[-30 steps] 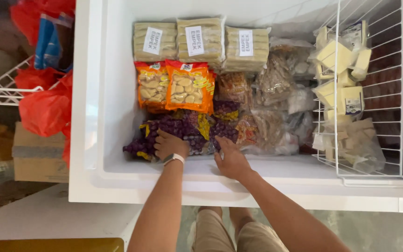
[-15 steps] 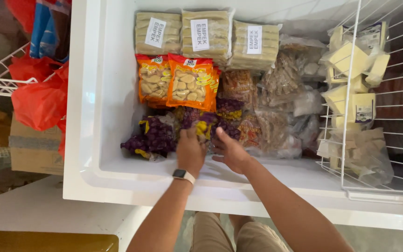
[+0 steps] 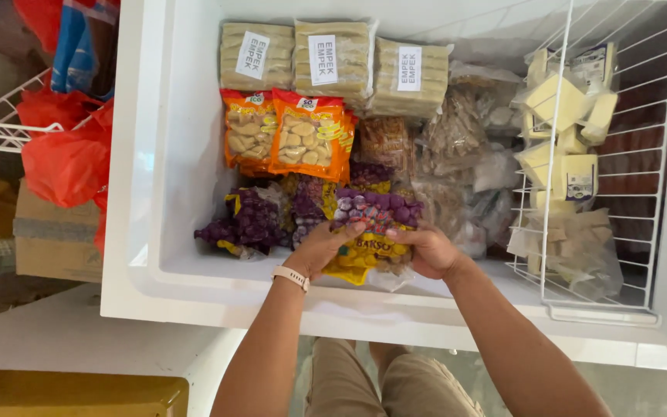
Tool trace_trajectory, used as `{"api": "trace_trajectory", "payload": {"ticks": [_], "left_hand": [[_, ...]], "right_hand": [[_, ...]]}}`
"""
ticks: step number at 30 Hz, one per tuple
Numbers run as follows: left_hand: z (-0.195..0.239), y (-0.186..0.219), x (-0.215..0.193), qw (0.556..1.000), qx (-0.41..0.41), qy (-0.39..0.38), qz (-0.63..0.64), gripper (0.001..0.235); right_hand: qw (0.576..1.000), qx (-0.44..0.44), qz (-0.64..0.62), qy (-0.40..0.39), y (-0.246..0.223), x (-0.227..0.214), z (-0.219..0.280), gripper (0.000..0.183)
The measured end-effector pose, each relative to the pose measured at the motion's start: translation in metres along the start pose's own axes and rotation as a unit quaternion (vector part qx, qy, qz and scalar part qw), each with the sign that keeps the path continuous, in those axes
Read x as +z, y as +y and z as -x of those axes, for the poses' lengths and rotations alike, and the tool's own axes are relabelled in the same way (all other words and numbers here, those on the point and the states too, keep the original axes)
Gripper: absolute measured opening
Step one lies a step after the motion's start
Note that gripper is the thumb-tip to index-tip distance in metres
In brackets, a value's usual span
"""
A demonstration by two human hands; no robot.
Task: Transferring bags of frozen food from one chest freezer to another.
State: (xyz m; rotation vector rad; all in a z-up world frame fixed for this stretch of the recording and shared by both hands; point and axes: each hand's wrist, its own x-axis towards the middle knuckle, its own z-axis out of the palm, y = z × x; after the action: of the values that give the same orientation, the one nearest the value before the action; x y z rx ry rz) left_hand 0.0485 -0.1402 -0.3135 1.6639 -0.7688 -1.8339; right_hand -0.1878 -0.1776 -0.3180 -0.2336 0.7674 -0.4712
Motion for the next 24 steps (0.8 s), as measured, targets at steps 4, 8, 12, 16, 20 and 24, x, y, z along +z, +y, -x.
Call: {"api": "trace_trajectory", "payload": {"ticks": [4, 8, 12, 16, 20, 24], "left_hand": [[0.007, -0.001, 0.021, 0.996, 0.084, -0.007, 0.033, 0.063], [0.020, 0.011, 0.045, 0.969, 0.218, 0.103, -0.042, 0.054], [0.019, 0.007, 0.048, 0.955, 0.231, 0.161, -0.092, 0.049], [0.022, 0.011, 0.058, 0.961, 0.243, 0.133, 0.005, 0.047], [0.031, 0.026, 0.074, 0.944, 0.253, 0.206, -0.059, 0.049], [0.012, 0.021, 0.054, 0.943, 0.274, 0.180, -0.059, 0.050]], "right_hand": [[0.996, -0.049, 0.062, 0.050, 0.002, -0.026, -0.011, 0.045], [0.982, -0.117, 0.135, 0.064, 0.006, -0.050, -0.019, 0.040], [0.934, -0.133, 0.315, 0.102, -0.003, -0.024, -0.010, 0.028], [0.837, -0.232, 0.393, 0.301, -0.003, 0.018, -0.004, 0.027], [0.670, -0.400, 0.509, 0.362, -0.006, 0.021, -0.006, 0.037], [0.652, -0.311, 0.544, 0.427, -0.011, -0.017, -0.015, 0.042]]}}
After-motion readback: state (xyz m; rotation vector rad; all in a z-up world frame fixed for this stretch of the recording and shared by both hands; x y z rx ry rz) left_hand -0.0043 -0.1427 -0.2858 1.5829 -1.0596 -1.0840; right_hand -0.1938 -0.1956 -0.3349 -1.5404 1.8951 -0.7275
